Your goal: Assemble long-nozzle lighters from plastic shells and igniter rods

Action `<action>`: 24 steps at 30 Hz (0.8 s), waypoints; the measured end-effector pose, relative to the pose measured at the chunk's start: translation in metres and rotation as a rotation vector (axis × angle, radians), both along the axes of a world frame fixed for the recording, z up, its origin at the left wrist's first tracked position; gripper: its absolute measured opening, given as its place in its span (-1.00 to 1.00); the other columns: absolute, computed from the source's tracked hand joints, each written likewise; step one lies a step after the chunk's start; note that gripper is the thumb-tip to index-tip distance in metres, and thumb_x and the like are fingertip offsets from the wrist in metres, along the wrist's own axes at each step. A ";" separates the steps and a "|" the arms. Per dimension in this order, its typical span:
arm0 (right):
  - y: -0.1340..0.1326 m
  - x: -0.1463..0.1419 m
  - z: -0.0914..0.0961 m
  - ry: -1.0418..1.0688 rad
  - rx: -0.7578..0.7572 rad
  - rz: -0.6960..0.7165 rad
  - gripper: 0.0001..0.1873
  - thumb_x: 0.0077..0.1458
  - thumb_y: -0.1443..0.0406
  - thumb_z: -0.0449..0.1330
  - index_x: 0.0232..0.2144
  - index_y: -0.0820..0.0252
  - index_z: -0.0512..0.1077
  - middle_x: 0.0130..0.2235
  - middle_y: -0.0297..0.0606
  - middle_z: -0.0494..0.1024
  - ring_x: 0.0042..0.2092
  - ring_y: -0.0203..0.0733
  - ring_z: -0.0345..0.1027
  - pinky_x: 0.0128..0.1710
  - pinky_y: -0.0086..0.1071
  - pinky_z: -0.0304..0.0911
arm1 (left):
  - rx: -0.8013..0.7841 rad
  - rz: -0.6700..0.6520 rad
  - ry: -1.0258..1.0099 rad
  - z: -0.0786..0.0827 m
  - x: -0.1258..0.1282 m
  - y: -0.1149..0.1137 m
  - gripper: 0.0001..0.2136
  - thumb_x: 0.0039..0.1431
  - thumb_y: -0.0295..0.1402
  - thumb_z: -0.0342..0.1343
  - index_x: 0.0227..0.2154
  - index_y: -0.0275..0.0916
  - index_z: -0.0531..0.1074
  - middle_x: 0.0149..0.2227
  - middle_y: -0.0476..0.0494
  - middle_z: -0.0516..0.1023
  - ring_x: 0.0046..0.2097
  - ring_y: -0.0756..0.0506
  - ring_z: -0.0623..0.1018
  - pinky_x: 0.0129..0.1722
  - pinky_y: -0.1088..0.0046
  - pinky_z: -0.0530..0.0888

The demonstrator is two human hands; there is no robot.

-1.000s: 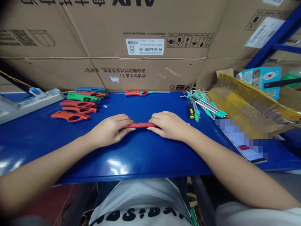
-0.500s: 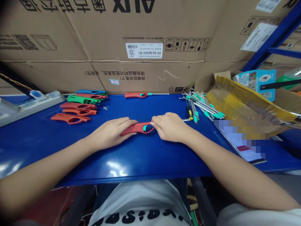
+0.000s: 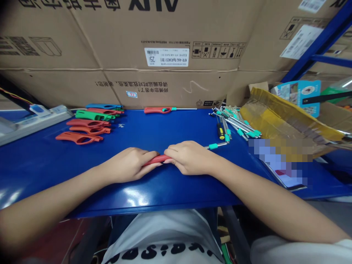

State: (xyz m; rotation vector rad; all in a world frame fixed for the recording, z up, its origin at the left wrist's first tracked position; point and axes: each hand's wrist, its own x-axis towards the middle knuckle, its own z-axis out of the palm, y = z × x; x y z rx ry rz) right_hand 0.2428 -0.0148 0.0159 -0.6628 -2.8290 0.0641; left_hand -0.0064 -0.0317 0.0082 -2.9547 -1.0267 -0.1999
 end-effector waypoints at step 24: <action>0.005 -0.003 0.001 -0.089 0.052 -0.199 -0.68 0.39 0.22 0.03 -0.28 0.24 0.52 -0.29 -0.18 0.64 -0.28 -0.12 0.49 -0.28 -0.30 0.14 | 0.184 -0.012 -0.088 0.008 -0.002 0.007 -0.65 0.51 -0.24 -0.19 -0.03 -0.27 0.47 -0.10 -0.20 0.64 -0.11 -0.13 0.63 -0.15 0.38 0.50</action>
